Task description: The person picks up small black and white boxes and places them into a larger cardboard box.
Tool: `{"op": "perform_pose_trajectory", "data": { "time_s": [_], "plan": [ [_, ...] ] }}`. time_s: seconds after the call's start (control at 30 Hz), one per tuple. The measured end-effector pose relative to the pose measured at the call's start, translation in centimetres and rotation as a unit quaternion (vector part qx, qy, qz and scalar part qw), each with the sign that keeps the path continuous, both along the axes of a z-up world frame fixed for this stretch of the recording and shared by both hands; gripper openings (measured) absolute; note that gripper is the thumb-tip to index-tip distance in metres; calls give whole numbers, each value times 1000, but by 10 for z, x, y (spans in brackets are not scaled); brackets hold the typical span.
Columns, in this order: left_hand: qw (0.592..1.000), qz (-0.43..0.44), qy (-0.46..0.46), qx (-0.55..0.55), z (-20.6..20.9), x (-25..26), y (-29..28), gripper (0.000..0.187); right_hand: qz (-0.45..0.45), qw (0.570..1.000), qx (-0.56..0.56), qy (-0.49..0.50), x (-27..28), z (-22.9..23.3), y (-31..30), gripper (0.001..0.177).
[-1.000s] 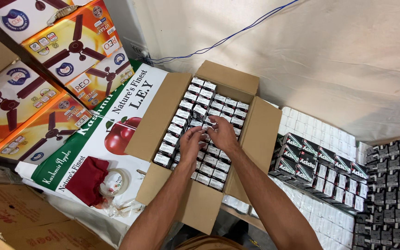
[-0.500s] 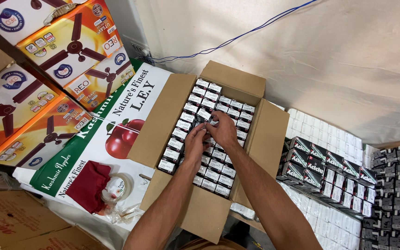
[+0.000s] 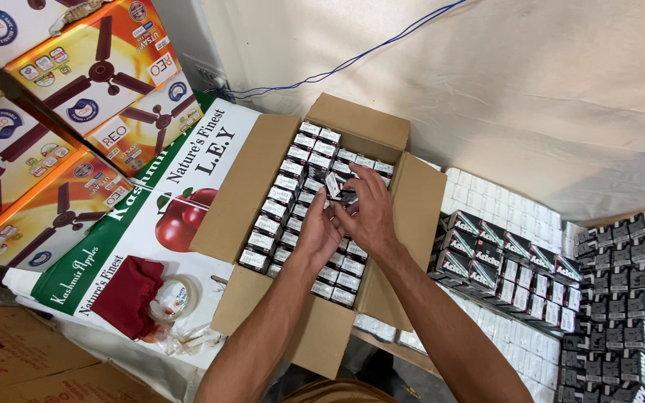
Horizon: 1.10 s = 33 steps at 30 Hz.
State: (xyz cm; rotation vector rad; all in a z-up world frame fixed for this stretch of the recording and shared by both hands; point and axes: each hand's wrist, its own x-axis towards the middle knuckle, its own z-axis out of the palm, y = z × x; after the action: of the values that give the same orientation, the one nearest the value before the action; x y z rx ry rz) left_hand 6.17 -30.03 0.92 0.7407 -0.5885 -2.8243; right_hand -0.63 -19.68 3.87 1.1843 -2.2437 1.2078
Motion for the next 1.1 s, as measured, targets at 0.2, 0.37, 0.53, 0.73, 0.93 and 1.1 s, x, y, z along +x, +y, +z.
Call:
{"op": "perform_pose_trajectory", "data": {
  "time_s": [0.2,0.37,0.53,0.73,0.93,1.1],
  "plan": [
    [998,-44,19,47,-31,-19,39,34,40,998,22,-48,3,23,62,24],
    [989,-142,-20,-33,-11,-21,93,26,-9,989,69,-134,7,37,128,51],
    [965,-235,-40,-113,-7,-28,158,29,-40,971,143,-187,-2,35,208,60],
    [941,-320,-32,-108,-27,-43,241,47,-97,936,208,-266,-13,52,296,64],
    [922,-363,6,-136,-3,-52,289,68,-177,915,237,-275,-36,36,381,65],
    [907,-381,21,-179,2,-59,311,61,-297,872,241,-304,-69,0,449,66]
  ]
}}
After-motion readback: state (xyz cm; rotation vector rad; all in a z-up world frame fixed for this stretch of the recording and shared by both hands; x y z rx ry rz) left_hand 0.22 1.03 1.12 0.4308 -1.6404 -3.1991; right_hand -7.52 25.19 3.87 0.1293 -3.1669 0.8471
